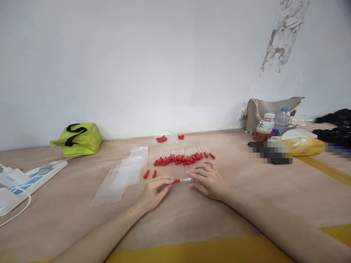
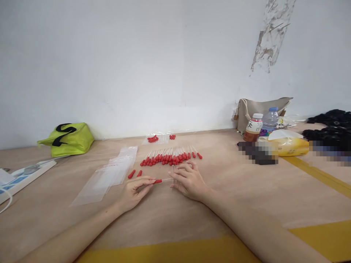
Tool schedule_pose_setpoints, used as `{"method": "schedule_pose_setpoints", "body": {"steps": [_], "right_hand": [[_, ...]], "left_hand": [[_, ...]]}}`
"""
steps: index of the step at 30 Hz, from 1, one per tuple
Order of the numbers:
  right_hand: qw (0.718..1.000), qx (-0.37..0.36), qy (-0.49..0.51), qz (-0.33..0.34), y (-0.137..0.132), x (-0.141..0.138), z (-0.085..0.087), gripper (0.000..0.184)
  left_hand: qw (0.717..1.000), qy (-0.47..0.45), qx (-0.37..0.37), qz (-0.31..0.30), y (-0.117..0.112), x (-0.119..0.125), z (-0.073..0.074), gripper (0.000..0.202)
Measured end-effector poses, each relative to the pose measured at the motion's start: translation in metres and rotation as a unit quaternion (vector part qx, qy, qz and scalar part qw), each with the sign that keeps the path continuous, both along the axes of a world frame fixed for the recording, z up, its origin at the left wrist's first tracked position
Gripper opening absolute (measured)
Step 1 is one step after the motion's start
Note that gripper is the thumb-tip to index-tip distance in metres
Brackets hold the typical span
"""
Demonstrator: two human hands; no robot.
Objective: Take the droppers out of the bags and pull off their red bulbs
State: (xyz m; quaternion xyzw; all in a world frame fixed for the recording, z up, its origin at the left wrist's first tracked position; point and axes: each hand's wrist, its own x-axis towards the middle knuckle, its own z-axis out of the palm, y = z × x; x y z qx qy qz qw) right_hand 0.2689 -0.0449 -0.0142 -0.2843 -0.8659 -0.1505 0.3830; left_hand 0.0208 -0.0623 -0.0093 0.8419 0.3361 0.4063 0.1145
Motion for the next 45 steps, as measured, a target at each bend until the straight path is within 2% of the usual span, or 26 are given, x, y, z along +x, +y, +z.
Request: {"method": "schedule_pose_setpoints", "body": {"steps": [4,8,13,19,26,28,31,34,37,41,45], "right_hand": [[1.000,-0.003,-0.006,0.010,-0.001,-0.007,-0.002,0.018],[1.000,-0.004,-0.010,0.013,-0.004,-0.012,0.001,0.019],[0.999,0.017,-0.013,0.036,-0.007,-0.014,0.003,0.017],[0.998,0.025,-0.020,0.045,-0.008,-0.013,0.000,0.014],[0.999,0.016,-0.024,0.046,-0.009,-0.003,-0.002,0.017],[1.000,0.000,0.004,0.021,-0.006,0.002,-0.002,0.021],[0.996,-0.031,0.069,-0.045,-0.002,0.007,-0.001,0.022],[0.986,-0.054,0.121,-0.103,0.001,0.005,0.003,0.022],[0.975,-0.069,0.142,-0.156,0.005,0.008,0.004,0.022],[0.968,-0.071,0.104,-0.218,0.011,0.013,0.001,0.020],[0.968,-0.078,0.049,-0.232,0.013,0.009,-0.002,0.020]], "left_hand": [[1.000,0.020,0.006,-0.010,-0.005,0.007,0.003,0.020],[0.997,0.067,0.023,0.012,-0.007,0.013,0.006,0.027],[0.990,0.127,0.058,0.019,-0.005,0.016,0.004,0.017],[0.988,0.130,0.079,0.022,-0.009,0.014,0.002,0.016],[0.993,0.112,0.045,0.009,-0.011,0.007,0.001,0.017],[0.994,0.090,0.039,0.045,-0.010,0.000,0.002,0.018],[0.990,0.037,0.023,0.135,-0.006,-0.013,0.007,0.020],[0.974,0.003,-0.002,0.227,0.005,-0.027,0.017,0.027],[0.953,0.008,-0.019,0.303,0.017,-0.043,0.025,0.033],[0.943,0.038,-0.051,0.326,0.026,-0.057,0.023,0.033],[0.943,0.095,-0.060,0.312,0.030,-0.058,0.015,0.025]]}}
